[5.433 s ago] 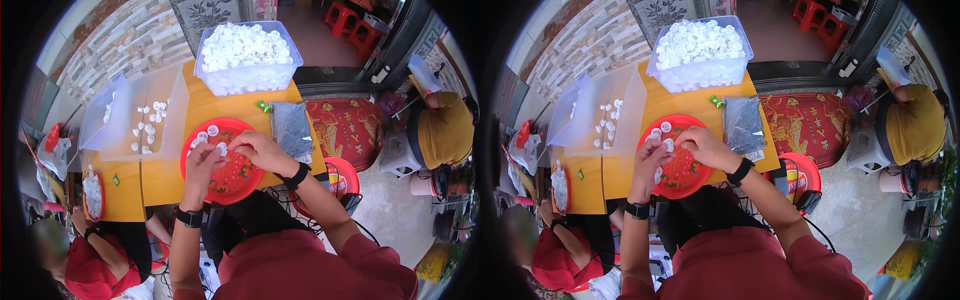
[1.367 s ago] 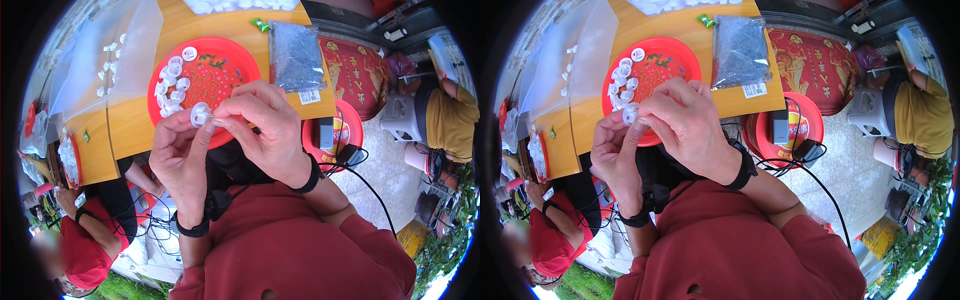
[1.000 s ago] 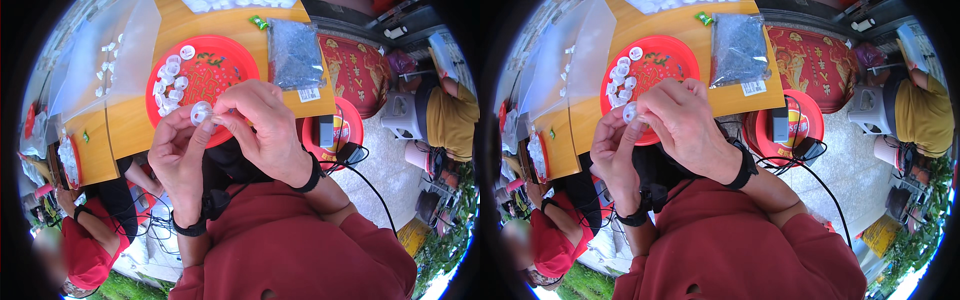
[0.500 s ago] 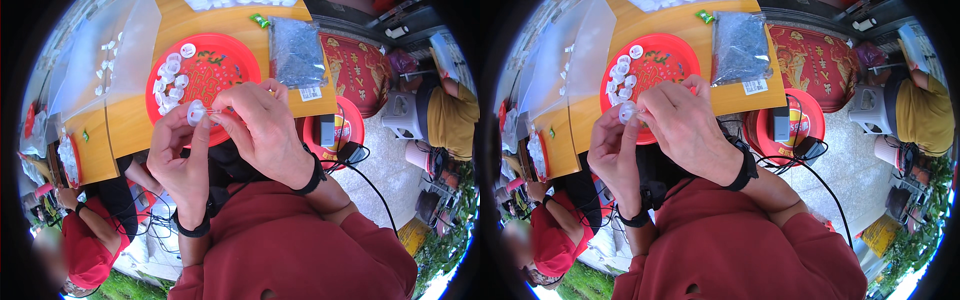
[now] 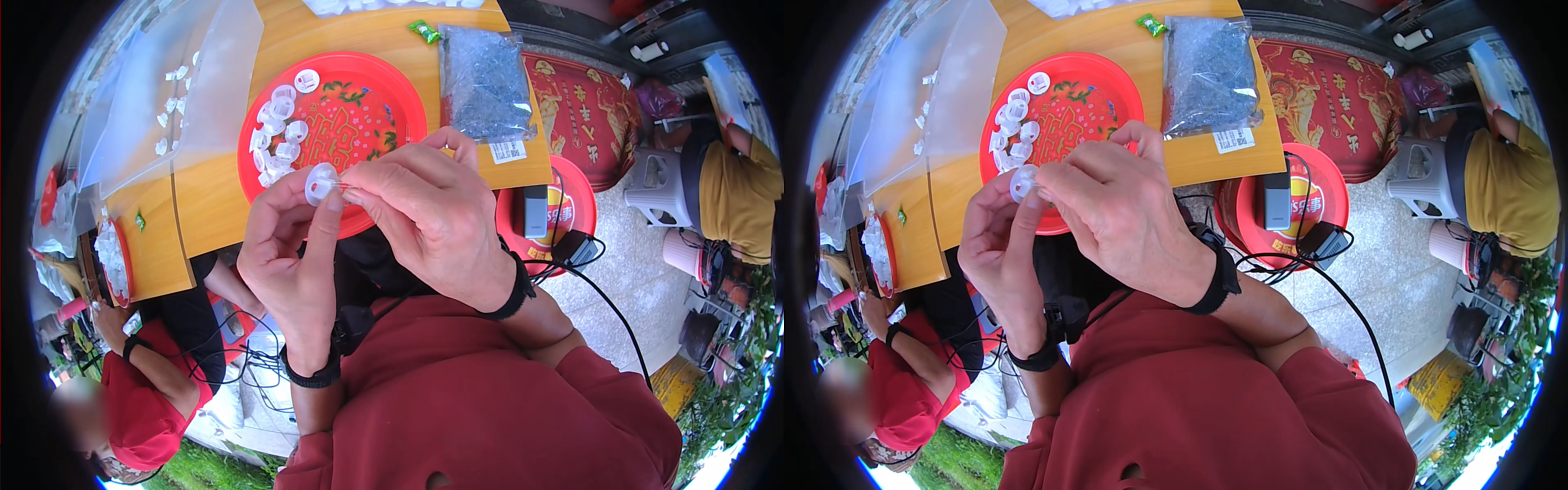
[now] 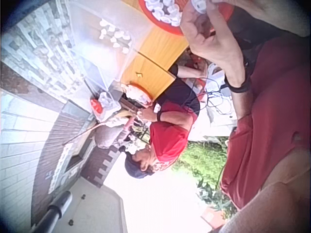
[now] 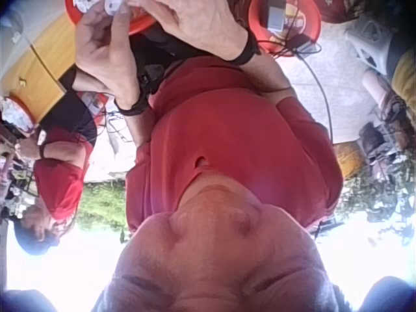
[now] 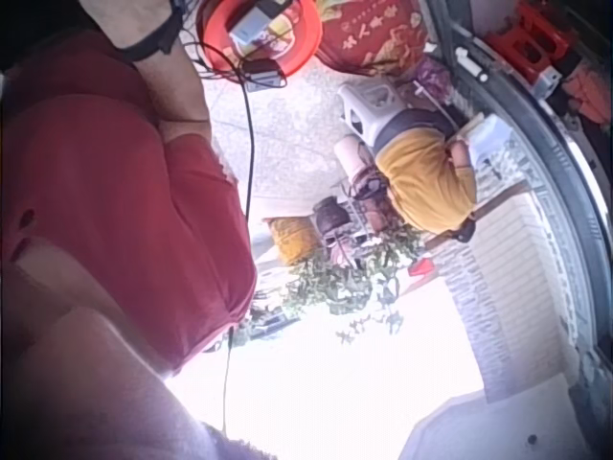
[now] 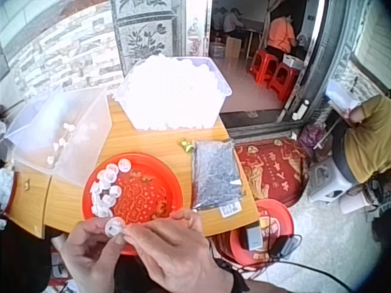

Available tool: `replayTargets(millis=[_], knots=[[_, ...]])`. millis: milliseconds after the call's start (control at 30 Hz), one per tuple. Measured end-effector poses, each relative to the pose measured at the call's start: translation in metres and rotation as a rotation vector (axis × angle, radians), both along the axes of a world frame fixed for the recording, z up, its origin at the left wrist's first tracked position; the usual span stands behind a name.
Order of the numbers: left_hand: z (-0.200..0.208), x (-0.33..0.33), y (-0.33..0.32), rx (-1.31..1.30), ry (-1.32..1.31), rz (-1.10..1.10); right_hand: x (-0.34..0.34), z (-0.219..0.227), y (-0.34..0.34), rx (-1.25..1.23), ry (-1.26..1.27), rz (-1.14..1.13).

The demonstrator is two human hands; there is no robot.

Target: The person is assembling small white plastic components using a needle tool and wire.

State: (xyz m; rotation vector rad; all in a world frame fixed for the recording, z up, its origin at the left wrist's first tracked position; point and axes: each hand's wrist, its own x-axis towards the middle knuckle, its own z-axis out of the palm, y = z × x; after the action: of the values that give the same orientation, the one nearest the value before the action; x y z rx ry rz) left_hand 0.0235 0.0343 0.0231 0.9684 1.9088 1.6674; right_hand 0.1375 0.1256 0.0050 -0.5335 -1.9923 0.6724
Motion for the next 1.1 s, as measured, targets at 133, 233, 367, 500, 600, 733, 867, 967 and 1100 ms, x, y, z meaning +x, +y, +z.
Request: replayTargets(millis=[133,233,367,500,600,733,867,967,1100], knots=[[0.000,0.000,0.000,0.015,-0.087,-0.019,0.000,-0.003,0.000,0.026,0.023,-0.013],[0.000,0.000,0.000,0.020,-0.098,-0.013,0.000,-0.004,-0.001,0.054,0.013,-0.038],[-0.002,0.000,-0.001,0.015,-0.050,0.000,0.001,-0.002,-0.002,0.112,-0.041,-0.089],[-0.002,0.003,0.000,0.011,0.039,0.028,-0.001,-0.004,-0.005,0.141,-0.039,-0.116],[-0.007,0.004,-0.001,0.009,0.111,0.056,-0.002,-0.004,-0.005,0.127,-0.038,-0.122],[-0.007,0.009,0.001,0.002,0.353,0.103,-0.001,-0.007,-0.002,0.008,-0.002,-0.065],[-0.009,0.009,0.001,0.009,0.309,0.091,0.000,-0.008,-0.001,0.034,-0.021,-0.074],[-0.007,0.008,0.001,-0.002,0.225,0.085,-0.001,-0.007,-0.003,0.121,-0.001,-0.091],[-0.007,0.008,0.001,-0.004,0.220,0.091,-0.002,-0.005,-0.002,0.140,-0.004,-0.106]])
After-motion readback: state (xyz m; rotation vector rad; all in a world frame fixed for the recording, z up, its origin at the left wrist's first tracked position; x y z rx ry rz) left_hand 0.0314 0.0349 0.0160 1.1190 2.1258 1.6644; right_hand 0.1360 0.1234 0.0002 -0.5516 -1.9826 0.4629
